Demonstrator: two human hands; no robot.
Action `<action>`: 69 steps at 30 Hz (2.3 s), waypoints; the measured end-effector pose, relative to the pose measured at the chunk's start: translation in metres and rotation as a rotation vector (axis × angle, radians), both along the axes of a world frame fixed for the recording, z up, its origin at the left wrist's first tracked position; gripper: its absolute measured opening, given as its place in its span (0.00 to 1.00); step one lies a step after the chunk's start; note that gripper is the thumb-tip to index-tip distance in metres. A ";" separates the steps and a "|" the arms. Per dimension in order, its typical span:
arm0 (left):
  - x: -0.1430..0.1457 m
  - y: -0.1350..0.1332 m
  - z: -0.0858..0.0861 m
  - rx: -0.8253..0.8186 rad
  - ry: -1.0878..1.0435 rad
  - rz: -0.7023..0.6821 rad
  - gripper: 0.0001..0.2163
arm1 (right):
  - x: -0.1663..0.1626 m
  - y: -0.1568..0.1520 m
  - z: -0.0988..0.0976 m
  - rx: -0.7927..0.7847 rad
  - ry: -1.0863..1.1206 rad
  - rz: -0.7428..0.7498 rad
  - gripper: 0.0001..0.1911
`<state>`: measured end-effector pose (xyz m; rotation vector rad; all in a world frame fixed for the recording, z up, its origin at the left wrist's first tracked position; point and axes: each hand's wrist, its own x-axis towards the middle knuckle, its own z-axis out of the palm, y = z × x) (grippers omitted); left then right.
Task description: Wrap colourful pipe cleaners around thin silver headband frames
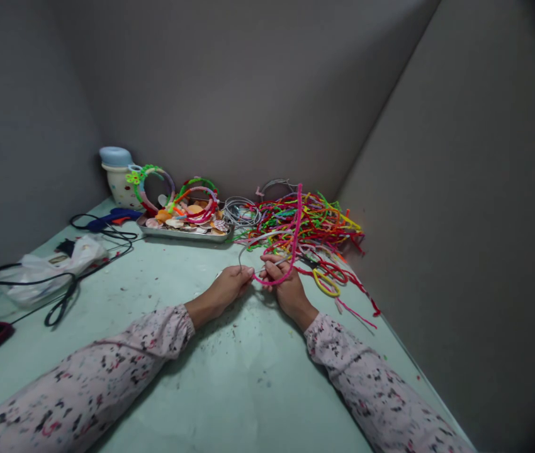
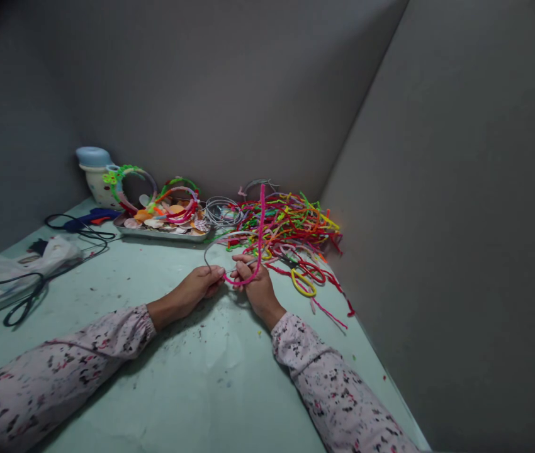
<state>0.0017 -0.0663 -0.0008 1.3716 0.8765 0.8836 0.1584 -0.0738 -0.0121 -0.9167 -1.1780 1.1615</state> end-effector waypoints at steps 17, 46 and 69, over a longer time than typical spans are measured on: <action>0.000 0.002 -0.005 0.041 0.058 0.062 0.19 | 0.002 0.001 -0.002 -0.018 0.041 0.023 0.13; -0.003 0.010 -0.008 0.070 0.043 0.103 0.20 | -0.002 -0.002 0.001 -0.053 -0.089 0.088 0.21; -0.003 0.002 -0.003 0.404 0.251 0.245 0.07 | -0.002 0.002 0.000 -0.090 0.020 0.064 0.19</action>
